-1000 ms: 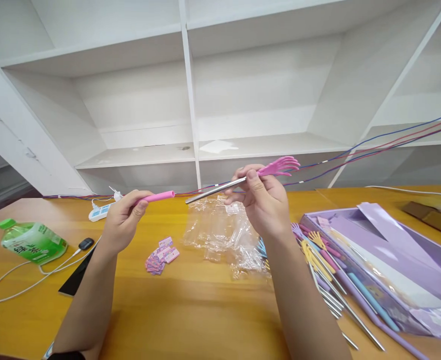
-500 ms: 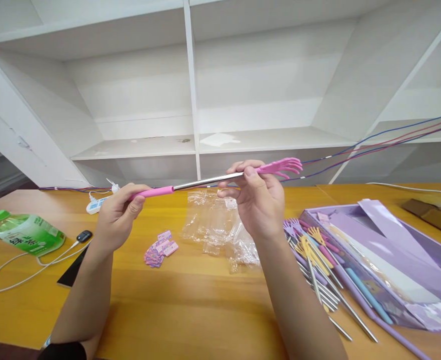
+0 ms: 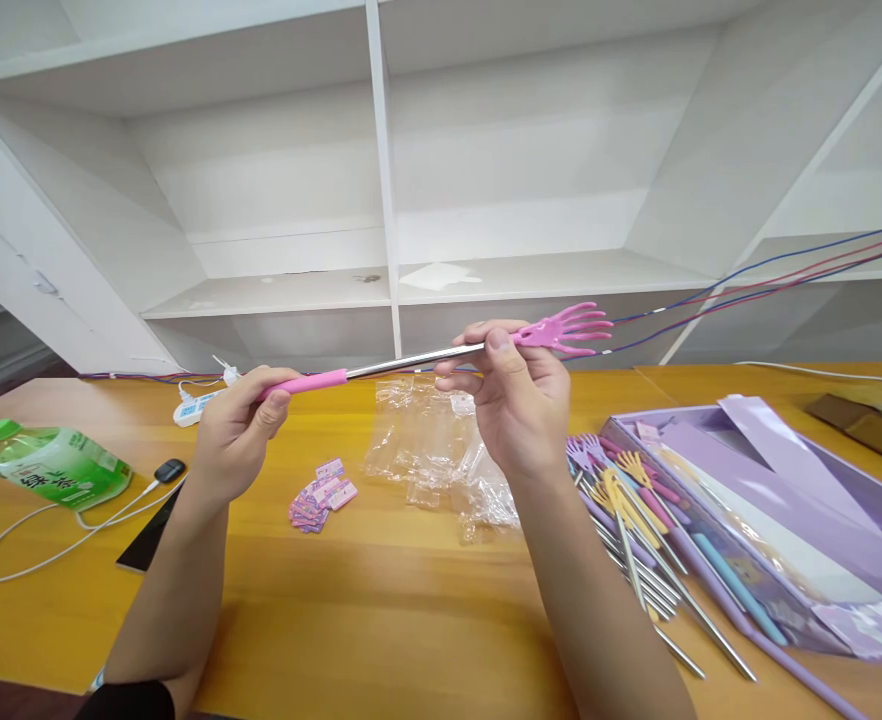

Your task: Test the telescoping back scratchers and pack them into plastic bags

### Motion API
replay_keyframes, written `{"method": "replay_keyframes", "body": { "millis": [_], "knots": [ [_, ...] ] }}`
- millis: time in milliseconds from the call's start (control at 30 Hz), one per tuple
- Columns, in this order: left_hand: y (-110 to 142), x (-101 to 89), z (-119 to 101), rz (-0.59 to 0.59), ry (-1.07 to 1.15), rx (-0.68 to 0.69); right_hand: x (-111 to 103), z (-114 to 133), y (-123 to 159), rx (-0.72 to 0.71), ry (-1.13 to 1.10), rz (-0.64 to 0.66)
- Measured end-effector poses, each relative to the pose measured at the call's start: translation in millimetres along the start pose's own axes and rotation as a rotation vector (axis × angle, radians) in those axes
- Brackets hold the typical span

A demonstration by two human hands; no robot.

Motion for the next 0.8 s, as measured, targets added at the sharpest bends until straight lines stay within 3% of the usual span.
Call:
{"method": "replay_keyframes", "body": {
  "millis": [167,433,667,800],
  "knots": [
    [0.8,0.2,-3.6,-0.008,-0.023,0.006,-0.6,-1.5,0.0,0.008,0.052,0.007],
    [-1.9,-5.4,-13.7,-0.051,-0.179,0.126,0.5,-3.4,0.8,0.050,0.077,0.025],
    [-0.9,1.4,-12.1,-0.051,-0.139,0.164,-5.3,0.0,-4.4,0.067,0.113,0.023],
    [-2.4,4.0,-11.6,-0.069,-0.122,0.174,-14.3,4.2,-10.9,0.032,0.130,-0.093]
  ]
}}
Point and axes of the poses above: each hand's wrist, its own y-axis away from the middle knuckle, its own x-axis out of the palm, z = x × y, the point moved 5 cm from there along -y, towards the middle knuckle, and after that the axes turned 14 degrees about -y, right-handed, at the moved point
